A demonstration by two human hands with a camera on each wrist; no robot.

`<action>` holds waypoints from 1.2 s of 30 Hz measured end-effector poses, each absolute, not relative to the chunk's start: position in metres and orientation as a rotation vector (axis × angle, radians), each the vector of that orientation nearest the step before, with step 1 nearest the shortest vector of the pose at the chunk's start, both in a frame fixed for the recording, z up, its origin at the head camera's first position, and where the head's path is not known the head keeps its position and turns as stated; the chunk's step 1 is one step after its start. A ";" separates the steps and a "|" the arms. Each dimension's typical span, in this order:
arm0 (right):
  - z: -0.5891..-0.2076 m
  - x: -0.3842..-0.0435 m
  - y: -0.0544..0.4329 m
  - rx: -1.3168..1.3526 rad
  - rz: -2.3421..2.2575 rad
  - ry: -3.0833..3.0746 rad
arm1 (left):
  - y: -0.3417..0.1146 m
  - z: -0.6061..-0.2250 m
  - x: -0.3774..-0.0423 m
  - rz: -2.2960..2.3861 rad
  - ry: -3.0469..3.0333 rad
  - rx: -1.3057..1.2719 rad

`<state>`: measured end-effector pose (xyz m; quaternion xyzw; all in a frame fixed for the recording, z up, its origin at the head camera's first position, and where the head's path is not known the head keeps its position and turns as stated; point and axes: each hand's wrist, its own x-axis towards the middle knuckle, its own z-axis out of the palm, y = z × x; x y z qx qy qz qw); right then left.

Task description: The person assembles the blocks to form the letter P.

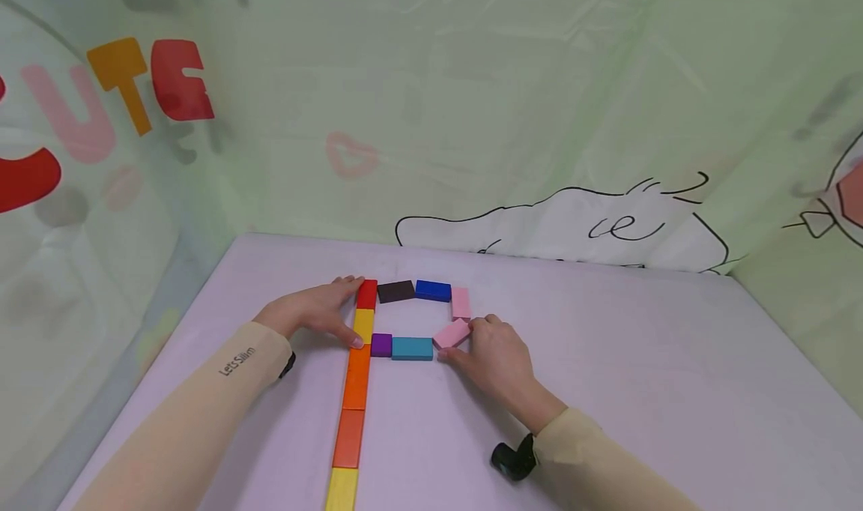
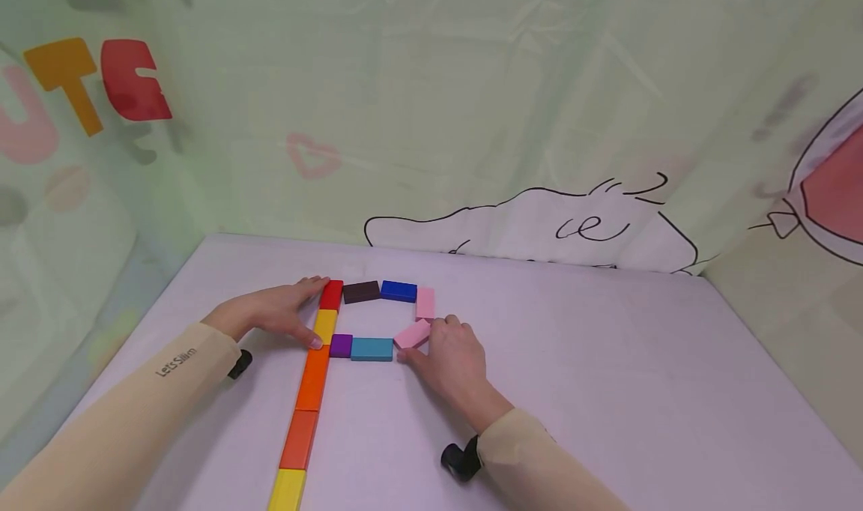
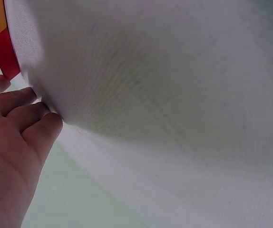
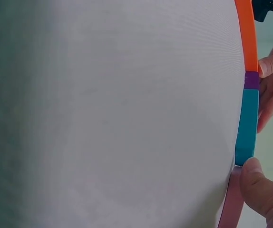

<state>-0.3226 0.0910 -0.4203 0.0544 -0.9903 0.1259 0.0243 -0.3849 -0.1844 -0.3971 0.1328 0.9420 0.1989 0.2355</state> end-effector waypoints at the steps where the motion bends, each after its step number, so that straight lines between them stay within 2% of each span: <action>1: -0.420 -0.322 0.091 0.168 0.388 -3.063 | -0.184 -0.397 -0.385 0.547 2.585 0.362; 36: -0.415 -0.318 0.100 0.189 0.428 -3.106 | -0.183 -0.400 -0.384 0.550 2.576 0.369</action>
